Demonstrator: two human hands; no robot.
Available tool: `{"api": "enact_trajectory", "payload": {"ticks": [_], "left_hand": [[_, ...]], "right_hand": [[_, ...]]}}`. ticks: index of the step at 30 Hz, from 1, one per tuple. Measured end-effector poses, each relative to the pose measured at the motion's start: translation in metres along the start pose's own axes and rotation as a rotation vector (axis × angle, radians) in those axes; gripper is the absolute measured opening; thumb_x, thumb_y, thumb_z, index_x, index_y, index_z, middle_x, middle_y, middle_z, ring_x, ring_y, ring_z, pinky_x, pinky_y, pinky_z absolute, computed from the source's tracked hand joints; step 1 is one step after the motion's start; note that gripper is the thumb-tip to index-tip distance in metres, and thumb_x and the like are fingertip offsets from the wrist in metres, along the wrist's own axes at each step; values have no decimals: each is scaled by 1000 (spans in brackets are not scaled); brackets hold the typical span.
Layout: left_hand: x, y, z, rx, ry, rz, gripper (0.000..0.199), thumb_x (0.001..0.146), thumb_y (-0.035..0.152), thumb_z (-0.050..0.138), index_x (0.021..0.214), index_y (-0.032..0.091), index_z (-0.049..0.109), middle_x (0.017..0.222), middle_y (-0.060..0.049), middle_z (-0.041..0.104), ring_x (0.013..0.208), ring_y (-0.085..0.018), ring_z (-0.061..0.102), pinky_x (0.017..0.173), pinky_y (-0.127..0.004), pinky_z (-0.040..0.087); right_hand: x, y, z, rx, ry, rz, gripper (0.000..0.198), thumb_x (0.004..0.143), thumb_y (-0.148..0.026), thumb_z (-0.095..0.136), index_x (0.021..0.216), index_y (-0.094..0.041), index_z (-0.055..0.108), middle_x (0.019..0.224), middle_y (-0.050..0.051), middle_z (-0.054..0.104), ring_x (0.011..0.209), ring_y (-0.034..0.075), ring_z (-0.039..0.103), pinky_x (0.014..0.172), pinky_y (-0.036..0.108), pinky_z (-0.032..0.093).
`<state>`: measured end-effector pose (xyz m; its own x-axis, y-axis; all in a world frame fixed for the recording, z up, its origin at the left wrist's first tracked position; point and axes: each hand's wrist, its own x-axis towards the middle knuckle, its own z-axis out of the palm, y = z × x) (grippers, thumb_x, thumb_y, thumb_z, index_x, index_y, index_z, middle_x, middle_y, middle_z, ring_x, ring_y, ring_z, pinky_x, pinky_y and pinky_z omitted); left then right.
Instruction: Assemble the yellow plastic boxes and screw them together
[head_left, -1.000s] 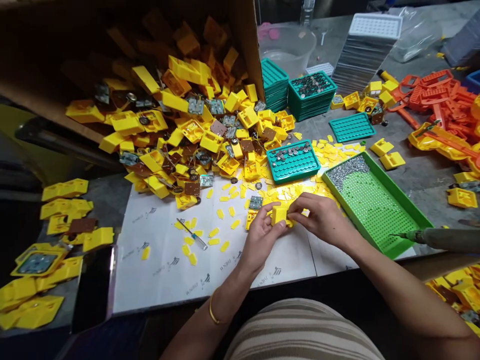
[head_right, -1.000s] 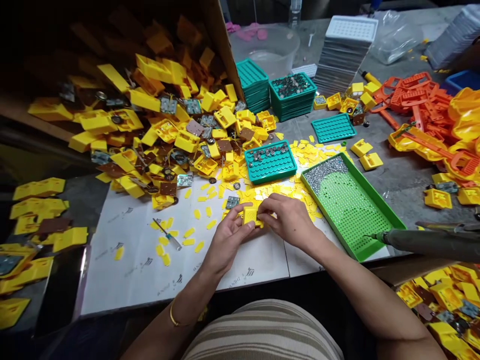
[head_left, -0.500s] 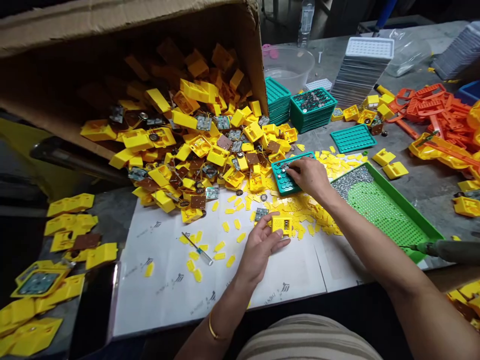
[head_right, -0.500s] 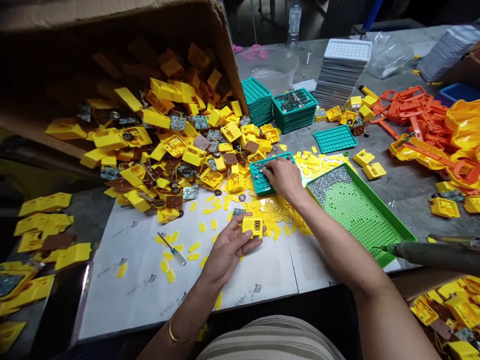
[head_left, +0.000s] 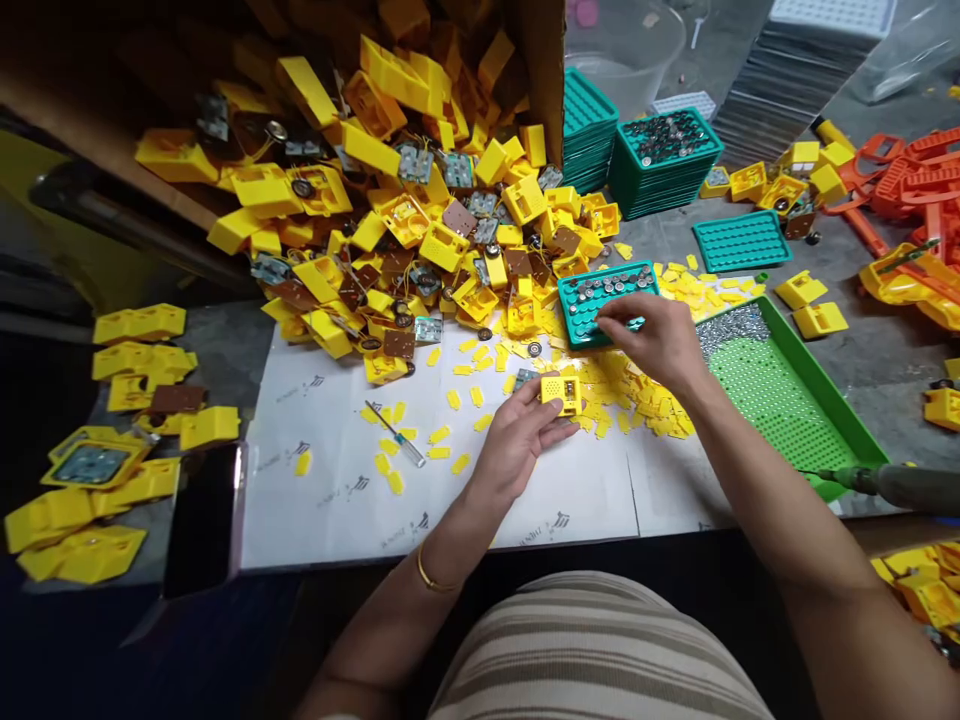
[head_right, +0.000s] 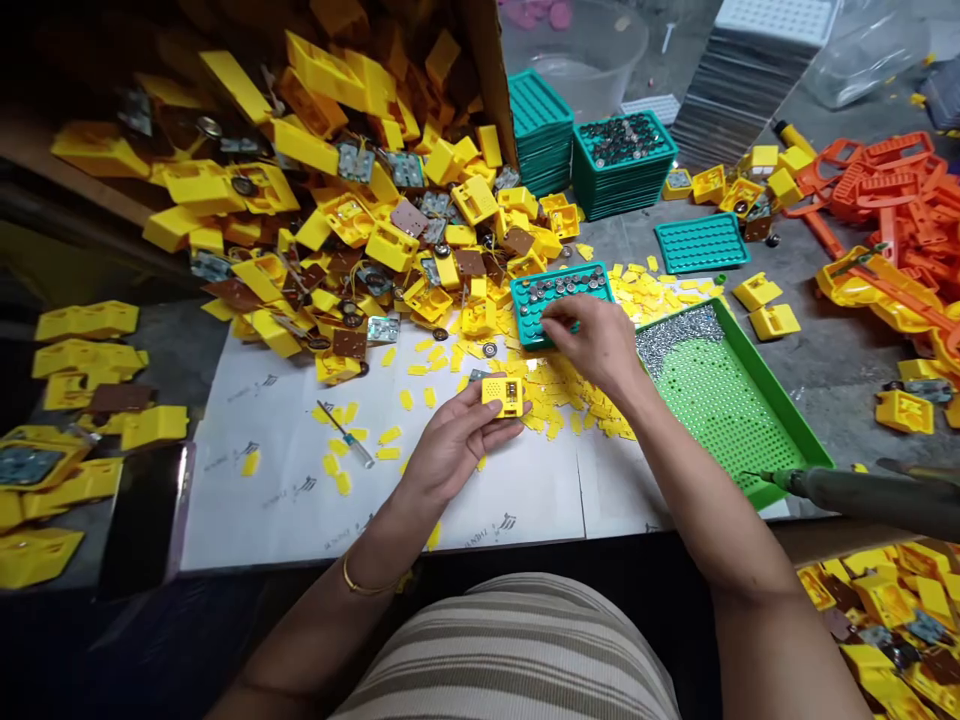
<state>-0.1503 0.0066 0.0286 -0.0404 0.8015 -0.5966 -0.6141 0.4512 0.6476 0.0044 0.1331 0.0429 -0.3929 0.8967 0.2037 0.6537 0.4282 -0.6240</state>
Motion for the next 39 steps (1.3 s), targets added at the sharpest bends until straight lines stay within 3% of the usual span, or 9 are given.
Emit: {"api": "enact_trajectory", "payload": {"ticks": [3, 8, 15, 23, 27, 30, 34, 36, 39], "left_hand": [[-1, -2, 2, -14, -9, 15, 32, 76, 17, 69, 106, 17, 59, 99, -5, 69, 83, -15, 69, 80, -33, 58], [-3, -6, 8, -41, -11, 33, 37, 74, 15, 70, 109, 16, 57, 95, -4, 70, 81, -14, 68, 79, -32, 57], [-7, -14, 13, 3, 44, 102, 44, 68, 17, 76, 107, 17, 57, 87, -1, 71, 79, -13, 67, 81, -31, 55], [-11, -26, 1, 253, 18, 246, 43, 72, 23, 75, 112, 19, 59, 98, -4, 71, 89, -16, 67, 82, -29, 54], [-15, -22, -4, 311, -53, 225, 41, 72, 24, 74, 110, 19, 60, 94, -4, 71, 87, -17, 67, 81, -29, 55], [-21, -18, -4, 338, -68, 212, 41, 73, 23, 74, 111, 18, 60, 99, -5, 71, 87, -16, 68, 81, -28, 54], [-29, -16, -1, 331, -126, 156, 39, 70, 22, 76, 106, 18, 62, 100, -7, 72, 84, -16, 68, 77, -27, 55], [-31, -17, 1, 274, -119, 117, 38, 70, 22, 77, 105, 17, 62, 99, -7, 72, 81, -16, 68, 74, -27, 56], [-29, -19, 3, 112, -54, 21, 38, 70, 20, 76, 104, 17, 59, 95, -6, 71, 81, -16, 69, 76, -30, 57]], "right_hand": [[-34, -13, 2, 223, -27, -91, 11, 84, -27, 63, 85, -19, 72, 81, 3, 72, 72, 15, 65, 60, 26, 47], [-70, -20, 12, 109, -26, -164, 12, 89, -26, 59, 88, -19, 69, 82, 3, 70, 73, 14, 64, 59, 25, 44], [-77, -23, 17, -102, -35, -185, 18, 92, -27, 54, 84, -20, 68, 80, 4, 70, 74, 15, 63, 58, 26, 37], [-77, -19, 7, -53, -265, -179, 14, 89, -27, 59, 84, -20, 70, 80, 3, 69, 70, 14, 61, 57, 26, 33], [-80, -19, 7, 141, -283, -79, 7, 85, -21, 63, 80, -20, 68, 79, 2, 68, 69, 13, 60, 61, 25, 40], [-80, -18, 9, 419, -256, 126, 9, 76, -23, 69, 79, -19, 61, 86, 2, 66, 69, 13, 61, 58, 25, 46], [-74, -14, 7, 849, -534, 436, 38, 66, -25, 74, 101, -19, 59, 94, 3, 64, 60, 10, 59, 53, 25, 52], [-71, -14, 6, 923, -619, 478, 37, 65, -26, 76, 98, -17, 62, 81, 1, 64, 57, 9, 57, 54, 25, 52], [-71, -14, 9, 921, -561, 487, 36, 68, -32, 77, 97, -14, 66, 74, 1, 64, 57, 10, 57, 56, 25, 52]]}}
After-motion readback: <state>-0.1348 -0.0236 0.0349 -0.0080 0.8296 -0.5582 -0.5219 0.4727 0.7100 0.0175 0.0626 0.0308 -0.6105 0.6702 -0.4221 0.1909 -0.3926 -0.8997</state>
